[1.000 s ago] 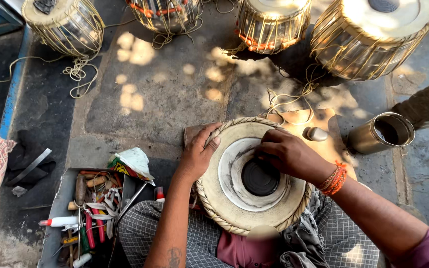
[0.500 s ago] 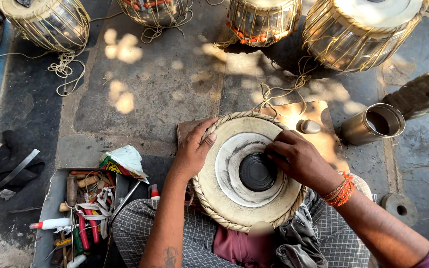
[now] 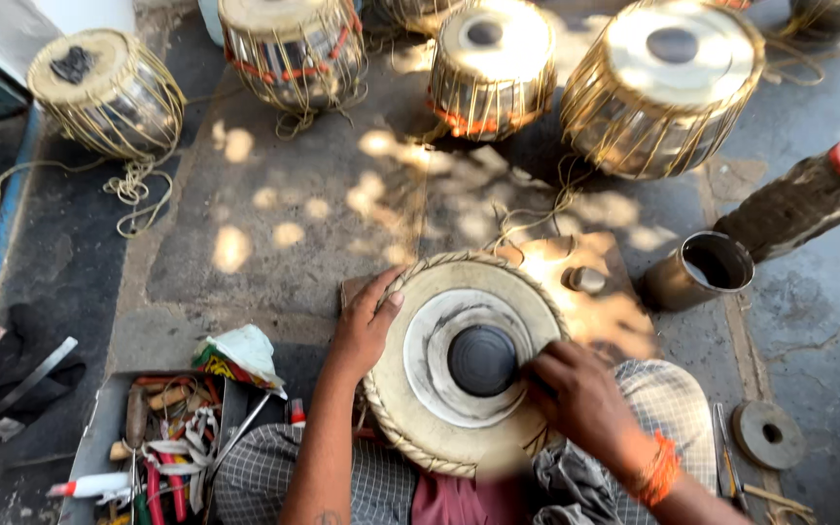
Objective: The person sits cross-legged on the ground with a tabla drum head on their lap and works a black paste layer on the drumhead center, pressing and smoothing it with their fingers. They occasionally wipe the surface with a cloth, dip a finger into a metal cup of liquid, and continue shaping the paste.
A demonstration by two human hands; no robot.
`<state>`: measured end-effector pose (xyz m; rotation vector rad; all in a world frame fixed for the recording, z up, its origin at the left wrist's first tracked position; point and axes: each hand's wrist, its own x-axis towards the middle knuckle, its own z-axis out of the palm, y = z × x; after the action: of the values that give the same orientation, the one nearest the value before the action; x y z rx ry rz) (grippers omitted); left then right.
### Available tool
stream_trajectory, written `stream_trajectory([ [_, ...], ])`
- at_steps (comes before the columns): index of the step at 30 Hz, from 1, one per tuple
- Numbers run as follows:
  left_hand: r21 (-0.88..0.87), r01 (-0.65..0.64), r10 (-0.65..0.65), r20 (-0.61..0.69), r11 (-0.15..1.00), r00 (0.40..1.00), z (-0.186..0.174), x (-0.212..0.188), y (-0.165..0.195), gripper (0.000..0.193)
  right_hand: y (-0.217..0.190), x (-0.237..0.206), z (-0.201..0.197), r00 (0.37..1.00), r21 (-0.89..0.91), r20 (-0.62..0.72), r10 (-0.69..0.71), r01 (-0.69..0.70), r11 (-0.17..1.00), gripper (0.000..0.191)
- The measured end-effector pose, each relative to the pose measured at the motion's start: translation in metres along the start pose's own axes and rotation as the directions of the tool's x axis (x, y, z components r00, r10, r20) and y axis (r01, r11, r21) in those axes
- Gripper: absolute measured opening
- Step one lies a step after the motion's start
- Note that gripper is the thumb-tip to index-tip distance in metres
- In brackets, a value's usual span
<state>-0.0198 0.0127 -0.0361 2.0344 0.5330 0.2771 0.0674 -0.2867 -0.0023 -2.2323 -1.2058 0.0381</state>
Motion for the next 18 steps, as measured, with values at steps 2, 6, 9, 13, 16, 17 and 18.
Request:
stream_trajectory([
  [2,0.005,0.043,-0.043,-0.008,0.999,0.999,0.001,0.004,-0.007,0.046,-0.011,-0.011,0.011,0.998,0.132,-0.051,-0.037,0.043,0.990,0.014],
  [6,0.048,0.059,-0.053,-0.112,0.997,0.992,0.007,0.006,-0.024,0.044,-0.024,-0.007,0.035,0.977,0.375,-0.212,-0.007,0.088,0.923,0.017],
  [9,0.081,0.030,-0.011,-0.233,0.996,0.972,0.008,0.005,-0.031,0.043,-0.011,0.014,0.039,0.936,0.435,-0.289,0.199,-0.057,0.898,0.012],
  [13,0.357,0.399,-0.349,-0.199,0.845,0.916,-0.002,0.023,-0.029,0.038,0.018,0.031,0.035,0.938,0.520,-0.292,0.186,-0.007,0.854,0.011],
  [16,0.402,0.210,-0.142,-0.193,0.891,0.971,0.001,0.048,-0.022,0.047,0.030,0.020,0.037,0.956,0.500,-0.248,0.154,-0.009,0.866,0.012],
  [17,0.294,0.159,-0.145,-0.069,0.943,0.987,0.005,0.054,-0.021,0.050,0.033,0.015,0.040,0.956,0.503,-0.250,0.150,-0.004,0.864,0.012],
  [18,0.175,0.120,-0.132,0.059,0.977,0.989,0.009,0.058,-0.020,0.052,0.036,0.010,0.042,0.956,0.507,-0.250,0.152,-0.004,0.862,0.012],
])
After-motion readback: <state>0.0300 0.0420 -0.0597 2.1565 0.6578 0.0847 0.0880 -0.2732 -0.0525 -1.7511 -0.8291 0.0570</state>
